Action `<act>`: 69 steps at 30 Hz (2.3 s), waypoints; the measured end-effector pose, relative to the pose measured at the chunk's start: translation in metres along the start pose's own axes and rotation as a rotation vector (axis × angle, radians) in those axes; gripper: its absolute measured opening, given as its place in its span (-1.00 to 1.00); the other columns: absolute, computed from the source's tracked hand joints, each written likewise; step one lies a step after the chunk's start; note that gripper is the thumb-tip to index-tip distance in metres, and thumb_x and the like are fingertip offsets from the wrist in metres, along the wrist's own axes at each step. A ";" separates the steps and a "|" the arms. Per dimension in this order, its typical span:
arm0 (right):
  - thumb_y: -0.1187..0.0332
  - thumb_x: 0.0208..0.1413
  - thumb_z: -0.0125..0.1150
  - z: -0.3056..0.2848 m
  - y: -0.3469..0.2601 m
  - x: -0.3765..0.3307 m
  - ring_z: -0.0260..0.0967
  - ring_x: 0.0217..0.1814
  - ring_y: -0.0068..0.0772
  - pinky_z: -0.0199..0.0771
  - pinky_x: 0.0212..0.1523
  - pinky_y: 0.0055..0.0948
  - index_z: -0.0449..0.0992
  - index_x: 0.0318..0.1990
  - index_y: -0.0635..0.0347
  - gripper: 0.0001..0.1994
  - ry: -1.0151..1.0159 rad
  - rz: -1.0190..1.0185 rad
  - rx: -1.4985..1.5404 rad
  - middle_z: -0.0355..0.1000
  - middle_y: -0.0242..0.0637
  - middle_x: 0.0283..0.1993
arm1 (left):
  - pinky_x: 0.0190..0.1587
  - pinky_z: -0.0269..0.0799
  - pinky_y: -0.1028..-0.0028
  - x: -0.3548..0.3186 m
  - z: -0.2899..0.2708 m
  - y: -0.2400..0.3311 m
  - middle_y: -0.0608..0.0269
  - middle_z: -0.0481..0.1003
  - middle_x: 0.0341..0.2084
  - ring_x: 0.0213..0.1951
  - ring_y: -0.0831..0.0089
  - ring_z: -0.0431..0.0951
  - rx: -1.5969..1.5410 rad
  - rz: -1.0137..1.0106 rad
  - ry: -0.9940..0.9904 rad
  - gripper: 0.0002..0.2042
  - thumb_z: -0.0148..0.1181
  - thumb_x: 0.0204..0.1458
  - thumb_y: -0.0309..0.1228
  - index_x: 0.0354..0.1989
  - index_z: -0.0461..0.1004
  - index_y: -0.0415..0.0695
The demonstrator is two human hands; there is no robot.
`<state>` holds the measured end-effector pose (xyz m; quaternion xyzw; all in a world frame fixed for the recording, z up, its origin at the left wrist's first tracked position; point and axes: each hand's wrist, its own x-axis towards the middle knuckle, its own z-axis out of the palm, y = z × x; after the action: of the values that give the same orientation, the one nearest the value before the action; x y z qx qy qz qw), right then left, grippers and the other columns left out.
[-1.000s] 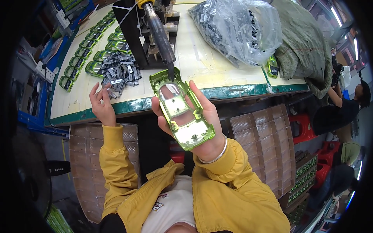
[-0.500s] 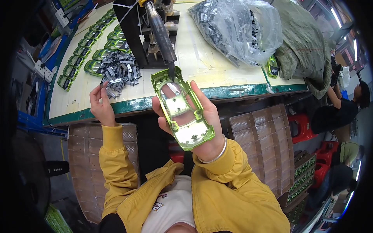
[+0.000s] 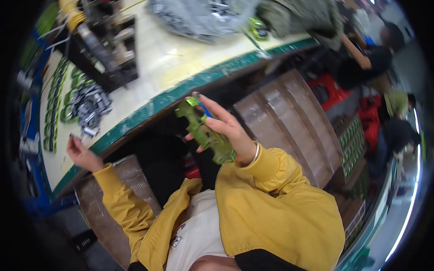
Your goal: The person unloads small plastic parts from a bag onto the table, attaches them to toy car shells by hand, and places the assembled car shells into a compartment tray.
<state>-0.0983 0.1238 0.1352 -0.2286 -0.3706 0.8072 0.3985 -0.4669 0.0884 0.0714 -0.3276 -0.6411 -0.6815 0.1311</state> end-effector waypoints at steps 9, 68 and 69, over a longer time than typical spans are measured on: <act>0.27 -0.22 0.07 -0.276 0.044 -0.038 0.24 -0.04 -0.03 0.19 0.01 -0.36 0.11 0.11 0.28 -0.36 1.019 0.131 -1.101 0.25 0.07 -0.04 | -0.22 0.30 0.59 -0.007 0.022 0.017 0.20 0.40 -0.35 -0.31 0.52 0.38 -0.082 -0.060 0.013 -0.85 0.00 0.01 -0.50 -0.27 0.32 -0.31; 0.21 -0.35 0.30 0.229 0.181 0.206 0.27 -0.28 -0.27 0.31 -0.28 -0.40 0.16 0.03 0.17 -0.31 -0.568 -0.884 -1.428 0.28 -0.25 -0.28 | -0.55 0.35 0.68 0.128 -0.129 -0.045 0.38 0.39 -0.57 -0.61 0.65 0.37 -0.295 -0.916 -0.572 -0.84 0.15 -0.10 -0.40 -0.35 0.40 -0.18; 0.21 -0.35 0.30 0.230 0.182 0.205 0.27 -0.28 -0.27 0.31 -0.28 -0.40 0.16 0.03 0.17 -0.31 -0.572 -0.882 -1.425 0.28 -0.25 -0.28 | -0.55 0.35 0.68 0.127 -0.129 -0.043 0.38 0.39 -0.57 -0.61 0.65 0.37 -0.293 -0.918 -0.568 -0.84 0.15 -0.10 -0.40 -0.35 0.40 -0.18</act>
<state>-0.4561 0.1206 0.1206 -0.0481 -0.9253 0.1835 0.3283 -0.6240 0.0010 0.1208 -0.2002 -0.6268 -0.6356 -0.4038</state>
